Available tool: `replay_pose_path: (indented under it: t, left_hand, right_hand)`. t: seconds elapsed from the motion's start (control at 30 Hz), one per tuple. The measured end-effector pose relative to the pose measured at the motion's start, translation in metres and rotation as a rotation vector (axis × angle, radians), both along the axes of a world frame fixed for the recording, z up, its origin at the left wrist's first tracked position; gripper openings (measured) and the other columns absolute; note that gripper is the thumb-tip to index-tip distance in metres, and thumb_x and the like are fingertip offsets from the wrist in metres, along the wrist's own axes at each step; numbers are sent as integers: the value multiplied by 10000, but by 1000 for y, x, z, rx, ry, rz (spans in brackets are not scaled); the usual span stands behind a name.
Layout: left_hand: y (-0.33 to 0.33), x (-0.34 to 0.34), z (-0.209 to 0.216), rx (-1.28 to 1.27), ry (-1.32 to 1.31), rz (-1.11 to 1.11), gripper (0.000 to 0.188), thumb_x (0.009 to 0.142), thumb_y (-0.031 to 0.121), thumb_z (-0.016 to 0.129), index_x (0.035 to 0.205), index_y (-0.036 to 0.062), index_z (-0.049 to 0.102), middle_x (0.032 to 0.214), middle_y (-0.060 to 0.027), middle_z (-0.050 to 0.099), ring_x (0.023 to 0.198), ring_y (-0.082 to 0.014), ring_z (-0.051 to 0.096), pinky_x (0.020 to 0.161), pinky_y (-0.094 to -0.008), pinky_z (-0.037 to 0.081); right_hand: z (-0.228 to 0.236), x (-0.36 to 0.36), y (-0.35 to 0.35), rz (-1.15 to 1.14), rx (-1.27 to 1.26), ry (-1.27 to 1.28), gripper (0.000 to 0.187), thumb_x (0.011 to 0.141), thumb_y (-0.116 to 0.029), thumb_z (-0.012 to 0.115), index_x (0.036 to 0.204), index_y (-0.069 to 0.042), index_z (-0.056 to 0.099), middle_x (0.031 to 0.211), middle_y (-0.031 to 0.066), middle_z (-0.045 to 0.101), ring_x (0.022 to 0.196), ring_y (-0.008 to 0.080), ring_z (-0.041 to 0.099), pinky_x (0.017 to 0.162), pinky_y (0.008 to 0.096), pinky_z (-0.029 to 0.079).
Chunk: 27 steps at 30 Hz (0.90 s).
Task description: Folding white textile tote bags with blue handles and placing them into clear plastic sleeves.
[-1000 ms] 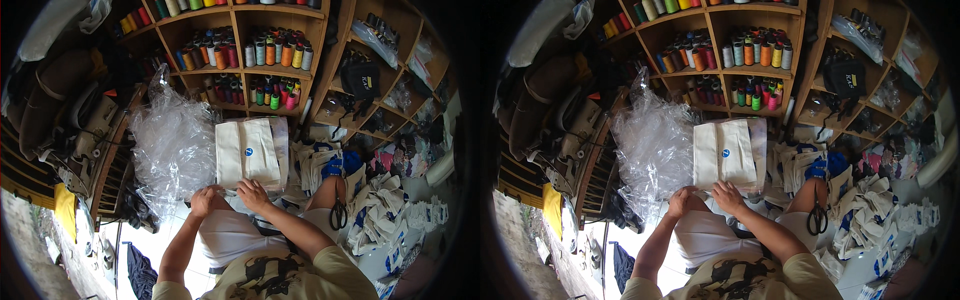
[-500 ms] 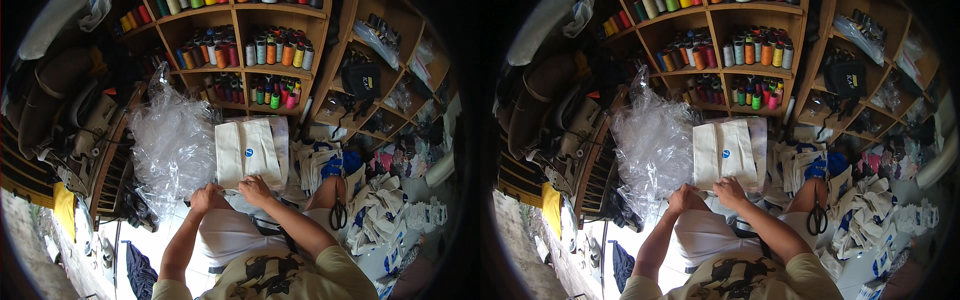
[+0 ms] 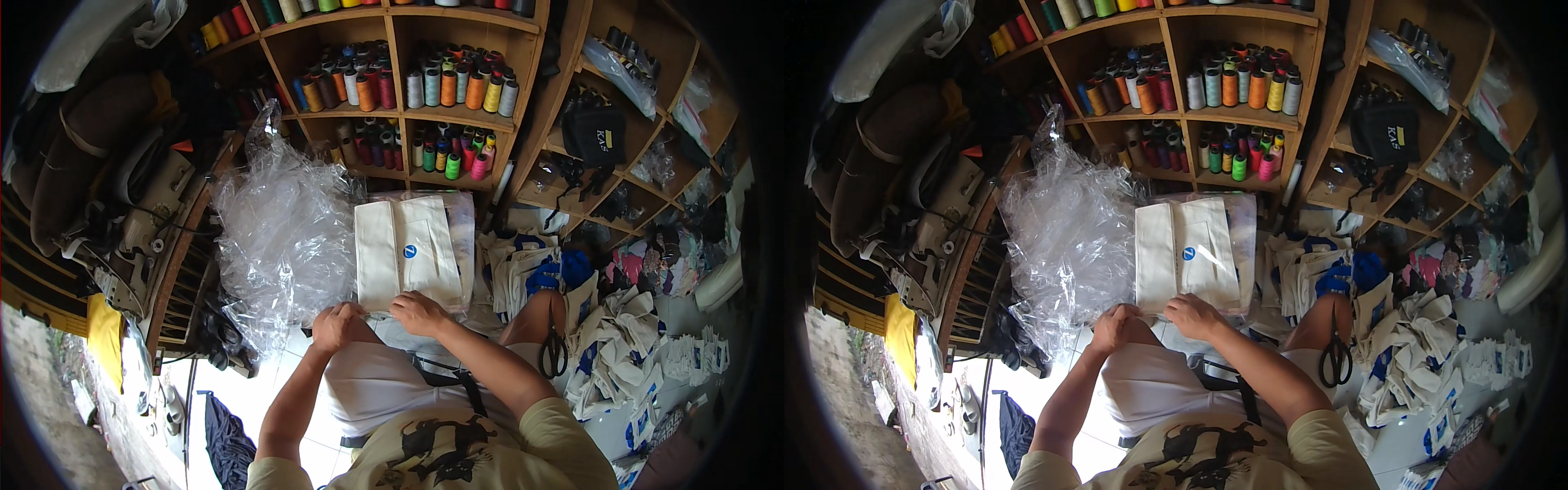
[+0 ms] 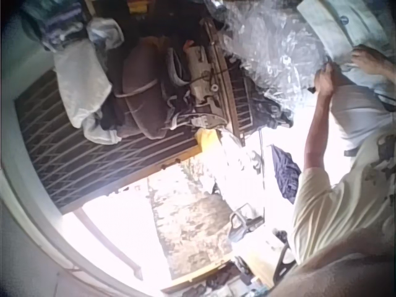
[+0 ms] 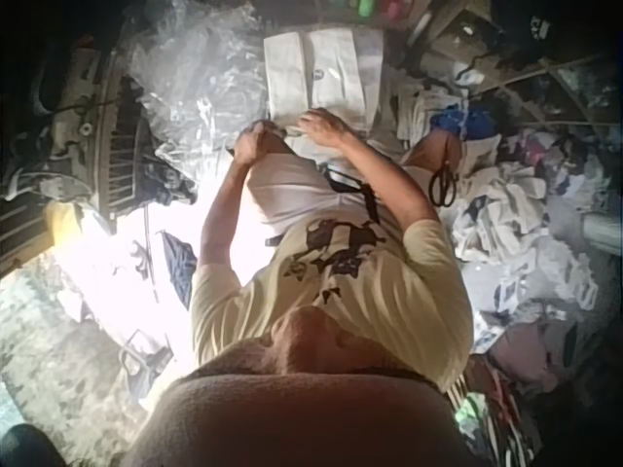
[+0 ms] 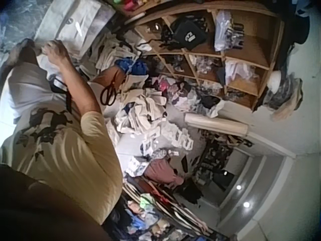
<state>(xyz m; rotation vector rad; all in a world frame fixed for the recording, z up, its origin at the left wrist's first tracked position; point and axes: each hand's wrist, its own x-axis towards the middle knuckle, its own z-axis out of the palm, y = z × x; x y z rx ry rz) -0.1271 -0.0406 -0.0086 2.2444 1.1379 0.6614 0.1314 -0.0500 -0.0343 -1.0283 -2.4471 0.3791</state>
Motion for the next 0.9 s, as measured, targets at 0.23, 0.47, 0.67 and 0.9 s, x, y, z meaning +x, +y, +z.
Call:
replay_pose_path:
  t: [0.23,0.47,0.67,0.9]
  left_hand:
    - [-4,4,8,26,-25,-17,184,806,-9,520,987,16,544,989,-138,660,934,-347,613,796,-391,499]
    - [-5,3,6,85,-59,-56,188,801,-56,486,974,-2,536,978,-165,656,924,-361,616,804,-397,504]
    - [-6,7,3,89,-39,7,113,841,-29,495,947,3,510,971,-179,652,925,-370,622,812,-400,510]
    - [-4,11,1,-132,38,203,99,876,29,536,958,3,486,915,-203,663,877,-390,642,772,-421,514]
  right_hand:
    - [3,1,-1,23,-37,2,81,797,-133,588,844,-67,588,920,79,604,944,247,595,845,366,484]
    - [1,1,-4,40,21,-32,71,816,-134,577,837,-67,577,870,76,619,892,249,610,811,372,491]
    - [10,1,-5,-75,-141,-36,69,846,-115,553,864,-53,579,813,125,649,835,300,635,796,402,492]
    - [30,-10,6,-263,-433,-74,98,834,-111,567,874,-42,625,833,184,680,829,354,658,722,464,509]
